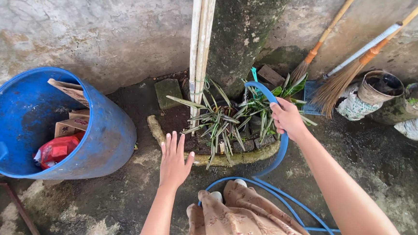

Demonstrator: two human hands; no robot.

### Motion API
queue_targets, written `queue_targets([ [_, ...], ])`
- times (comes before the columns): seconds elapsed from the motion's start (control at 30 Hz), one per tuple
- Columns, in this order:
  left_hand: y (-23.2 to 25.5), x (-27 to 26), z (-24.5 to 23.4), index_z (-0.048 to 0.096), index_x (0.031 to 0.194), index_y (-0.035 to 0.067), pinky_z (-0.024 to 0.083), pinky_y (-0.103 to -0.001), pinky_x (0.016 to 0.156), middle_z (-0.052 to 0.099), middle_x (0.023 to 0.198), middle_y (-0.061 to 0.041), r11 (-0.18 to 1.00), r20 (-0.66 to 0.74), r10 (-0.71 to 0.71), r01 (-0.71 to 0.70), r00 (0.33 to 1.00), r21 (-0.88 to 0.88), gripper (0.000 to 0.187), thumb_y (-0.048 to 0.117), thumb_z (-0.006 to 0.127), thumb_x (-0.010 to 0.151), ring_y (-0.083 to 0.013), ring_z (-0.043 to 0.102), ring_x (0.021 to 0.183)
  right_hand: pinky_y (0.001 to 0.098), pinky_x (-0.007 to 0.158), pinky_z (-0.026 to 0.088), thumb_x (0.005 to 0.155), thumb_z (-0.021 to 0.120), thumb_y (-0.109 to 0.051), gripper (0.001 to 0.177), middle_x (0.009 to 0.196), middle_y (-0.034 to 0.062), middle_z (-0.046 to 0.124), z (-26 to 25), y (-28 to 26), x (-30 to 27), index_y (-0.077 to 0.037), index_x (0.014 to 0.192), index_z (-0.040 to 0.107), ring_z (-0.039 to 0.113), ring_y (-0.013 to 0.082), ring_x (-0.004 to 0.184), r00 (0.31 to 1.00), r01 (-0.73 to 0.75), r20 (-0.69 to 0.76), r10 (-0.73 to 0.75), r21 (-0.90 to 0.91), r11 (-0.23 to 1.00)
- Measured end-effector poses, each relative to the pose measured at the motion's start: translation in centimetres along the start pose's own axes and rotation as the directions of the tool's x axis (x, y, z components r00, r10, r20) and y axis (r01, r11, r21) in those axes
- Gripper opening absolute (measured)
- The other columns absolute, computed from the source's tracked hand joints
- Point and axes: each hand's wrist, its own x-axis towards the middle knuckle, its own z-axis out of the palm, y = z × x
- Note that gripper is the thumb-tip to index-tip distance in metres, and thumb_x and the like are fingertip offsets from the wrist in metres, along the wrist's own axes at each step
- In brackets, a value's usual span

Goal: Watering plants at the base of a tree using a blue garden hose

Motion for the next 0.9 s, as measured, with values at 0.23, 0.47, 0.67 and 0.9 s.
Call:
queue_targets([
  [0.23,0.8,1.0,-0.1,0.028,0.159,0.013,0.005,-0.048,0.126,0.014,0.169,-0.016,0.999,-0.055,-0.048,0.048,0.997,0.001,0.065,0.045,0.042,0.104,-0.0313,0.009,0.157,0.0252,0.026,0.034,0.106,0.048,-0.016,0.048,0.066,0.0034,0.042,-0.3,-6.0,2.5,0.004,0.149,0.045,0.037,0.0082,0.039,0.989,0.143,0.038,-0.144,0.028,0.989],
  [0.47,0.8,1.4,0.7,0.029,0.158,0.012,0.009,-0.051,0.126,0.016,0.168,-0.018,0.996,-0.097,-0.087,0.089,0.992,0.016,0.066,0.044,0.044,0.102,-0.0339,0.012,0.156,0.0279,0.027,0.036,0.107,0.050,-0.017,0.048,0.065,0.0058,0.046,-1.8,-5.3,7.9,0.001,0.151,0.044,0.039,0.0110,0.038,0.987,0.158,-0.041,-0.157,0.009,0.987],
  [0.67,1.2,2.9,1.1,0.029,0.158,0.012,0.011,-0.051,0.125,0.017,0.167,-0.018,0.993,-0.128,-0.107,0.112,0.986,0.029,0.067,0.044,0.046,0.101,-0.0342,0.013,0.156,0.0276,0.028,0.036,0.107,0.049,-0.018,0.049,0.066,0.0059,0.047,-3.2,-3.7,11.2,0.000,0.153,0.042,0.040,0.0113,0.039,0.987,0.150,-0.052,-0.149,0.020,0.988],
  [0.9,2.9,4.6,1.2,0.028,0.158,0.012,0.012,-0.052,0.125,0.017,0.167,-0.018,0.994,-0.141,-0.097,0.104,0.985,0.043,0.068,0.043,0.047,0.101,-0.0343,0.013,0.156,0.0275,0.027,0.034,0.106,0.052,-0.018,0.048,0.065,0.0057,0.046,-3.7,-6.1,10.5,-0.001,0.150,0.047,0.039,0.0106,0.038,0.992,0.122,0.016,-0.122,0.013,0.992],
])
